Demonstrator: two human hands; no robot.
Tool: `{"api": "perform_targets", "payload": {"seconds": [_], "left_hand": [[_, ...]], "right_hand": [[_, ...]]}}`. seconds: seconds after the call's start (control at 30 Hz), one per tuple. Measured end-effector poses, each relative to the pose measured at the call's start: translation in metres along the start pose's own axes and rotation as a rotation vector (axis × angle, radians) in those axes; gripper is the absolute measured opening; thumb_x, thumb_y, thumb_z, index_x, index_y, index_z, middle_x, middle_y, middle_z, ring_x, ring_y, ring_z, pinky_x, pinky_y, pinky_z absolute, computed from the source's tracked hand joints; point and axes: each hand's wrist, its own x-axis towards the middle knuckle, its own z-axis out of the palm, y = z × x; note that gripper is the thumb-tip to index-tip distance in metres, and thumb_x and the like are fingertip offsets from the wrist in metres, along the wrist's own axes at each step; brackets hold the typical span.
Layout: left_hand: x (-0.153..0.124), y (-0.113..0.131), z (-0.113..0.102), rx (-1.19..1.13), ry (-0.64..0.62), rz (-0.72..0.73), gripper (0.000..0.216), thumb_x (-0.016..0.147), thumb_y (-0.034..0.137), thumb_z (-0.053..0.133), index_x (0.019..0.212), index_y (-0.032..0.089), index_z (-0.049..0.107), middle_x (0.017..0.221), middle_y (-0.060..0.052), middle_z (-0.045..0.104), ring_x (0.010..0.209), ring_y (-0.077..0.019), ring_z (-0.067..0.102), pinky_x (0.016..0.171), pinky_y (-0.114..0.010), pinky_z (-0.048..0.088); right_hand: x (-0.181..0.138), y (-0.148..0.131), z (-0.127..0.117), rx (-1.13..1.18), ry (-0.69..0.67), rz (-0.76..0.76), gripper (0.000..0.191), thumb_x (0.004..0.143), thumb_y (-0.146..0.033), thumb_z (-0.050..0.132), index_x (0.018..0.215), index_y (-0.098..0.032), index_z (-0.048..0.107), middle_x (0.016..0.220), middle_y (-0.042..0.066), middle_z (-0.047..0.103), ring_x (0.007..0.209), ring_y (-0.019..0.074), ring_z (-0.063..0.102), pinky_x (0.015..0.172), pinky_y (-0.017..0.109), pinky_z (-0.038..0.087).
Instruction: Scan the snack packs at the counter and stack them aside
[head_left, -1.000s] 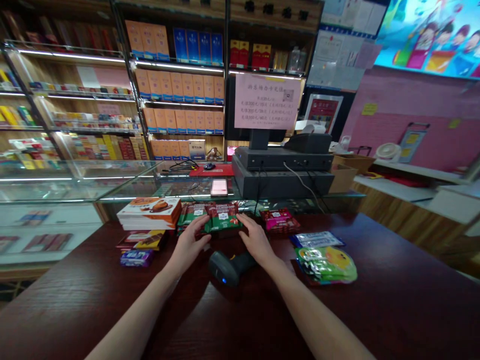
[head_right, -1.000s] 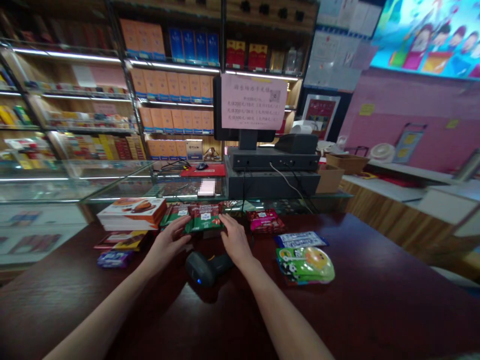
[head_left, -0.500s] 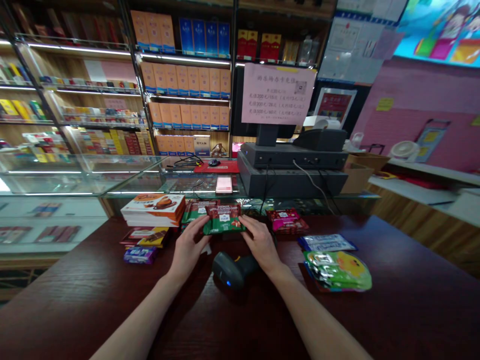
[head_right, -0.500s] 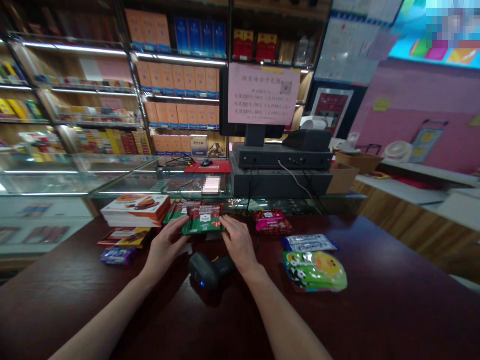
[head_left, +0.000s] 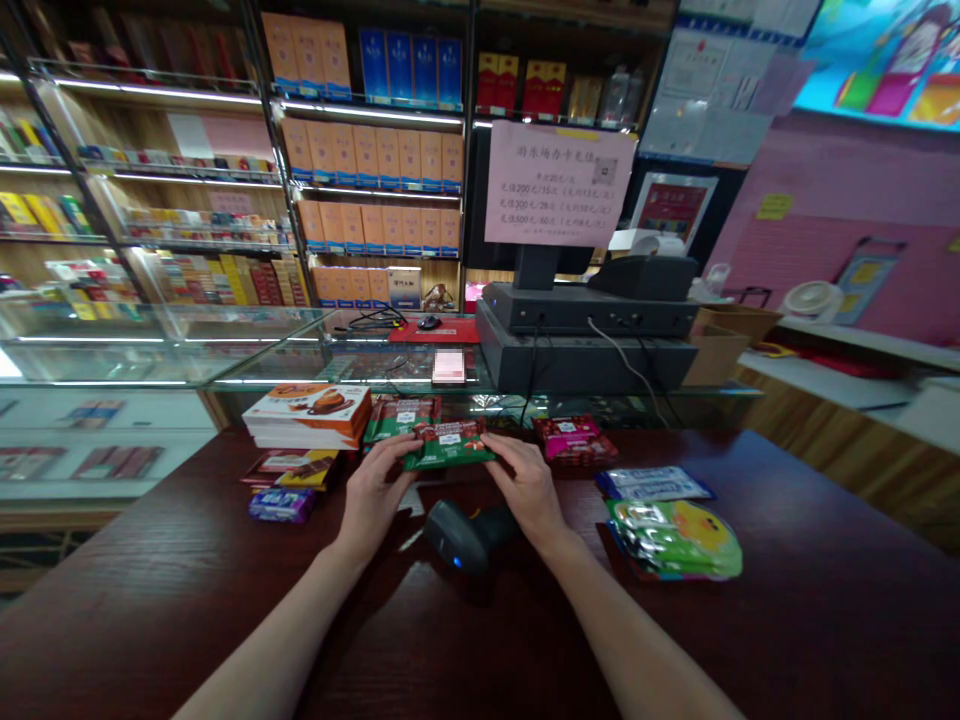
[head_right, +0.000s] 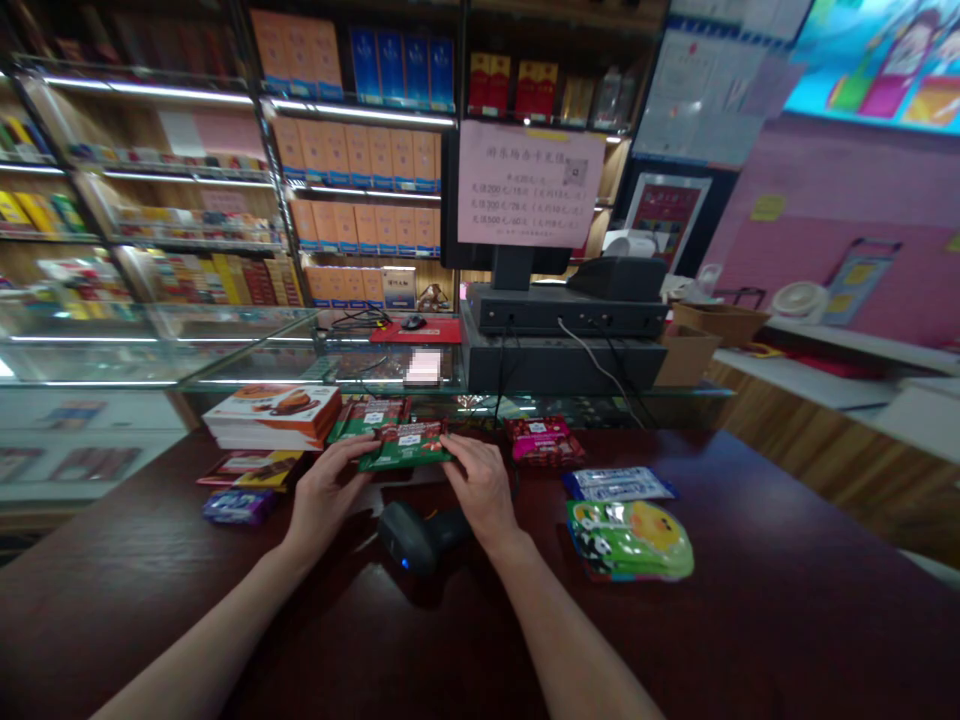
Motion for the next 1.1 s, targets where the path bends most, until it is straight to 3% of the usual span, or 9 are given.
{"api": "perform_targets", "payload": {"seconds": [0.43, 0.53, 0.63, 0.77, 0.9, 1.1], "left_hand": [[0.004, 0.011, -0.001, 0.018, 0.089, 0.048, 0.012, 0.093, 0.028, 0.063, 0.102, 0.022, 0.067, 0.102, -0.004, 0.070, 0.098, -0.0176, 0.068, 0.092, -0.034, 0.057], [0.002, 0.010, 0.002, 0.044, 0.124, 0.012, 0.026, 0.092, 0.030, 0.065, 0.116, 0.023, 0.062, 0.100, -0.003, 0.071, 0.091, -0.0165, 0.069, 0.086, -0.032, 0.058], [0.002, 0.008, 0.004, 0.103, 0.147, 0.019, 0.050, 0.092, 0.030, 0.065, 0.139, 0.025, 0.048, 0.106, -0.004, 0.069, 0.090, -0.0164, 0.069, 0.089, -0.033, 0.058], [0.005, 0.010, 0.002, 0.229, 0.015, 0.133, 0.063, 0.094, 0.025, 0.059, 0.151, 0.032, 0.033, 0.121, -0.008, 0.061, 0.101, -0.0181, 0.066, 0.097, -0.036, 0.055], [0.007, 0.013, 0.002, 0.356, -0.159, 0.179, 0.081, 0.091, 0.021, 0.061, 0.158, 0.035, 0.016, 0.136, -0.013, 0.047, 0.123, -0.0271, 0.055, 0.105, -0.045, 0.050], [0.004, 0.009, 0.007, 0.478, -0.178, 0.186, 0.097, 0.086, 0.018, 0.065, 0.160, 0.032, 0.003, 0.134, -0.016, 0.045, 0.120, -0.0320, 0.052, 0.102, -0.053, 0.049]], "right_hand": [[0.002, -0.011, -0.004, -0.021, 0.036, 0.029, 0.016, 0.098, -0.031, 0.058, 0.106, -0.023, 0.069, 0.103, 0.004, 0.076, 0.097, 0.0209, 0.069, 0.084, 0.035, 0.044], [0.003, -0.014, -0.002, -0.044, 0.039, 0.074, 0.020, 0.099, -0.036, 0.055, 0.103, -0.022, 0.070, 0.099, 0.005, 0.076, 0.094, 0.0214, 0.069, 0.082, 0.034, 0.044], [0.004, -0.017, 0.000, -0.061, 0.042, 0.155, 0.026, 0.099, -0.041, 0.053, 0.098, -0.022, 0.070, 0.097, 0.006, 0.076, 0.091, 0.0222, 0.068, 0.081, 0.034, 0.045], [0.006, -0.018, 0.001, -0.043, 0.025, 0.319, 0.028, 0.095, -0.045, 0.055, 0.093, -0.022, 0.071, 0.092, 0.006, 0.075, 0.087, 0.0235, 0.067, 0.078, 0.033, 0.045], [0.009, -0.018, 0.000, 0.019, 0.004, 0.421, 0.028, 0.092, -0.047, 0.058, 0.090, -0.022, 0.070, 0.093, 0.005, 0.075, 0.082, 0.0227, 0.066, 0.076, 0.032, 0.045], [0.010, -0.019, -0.001, 0.083, 0.002, 0.448, 0.029, 0.090, -0.048, 0.058, 0.085, -0.023, 0.070, 0.089, 0.004, 0.075, 0.078, 0.0204, 0.065, 0.072, 0.029, 0.047]]}}
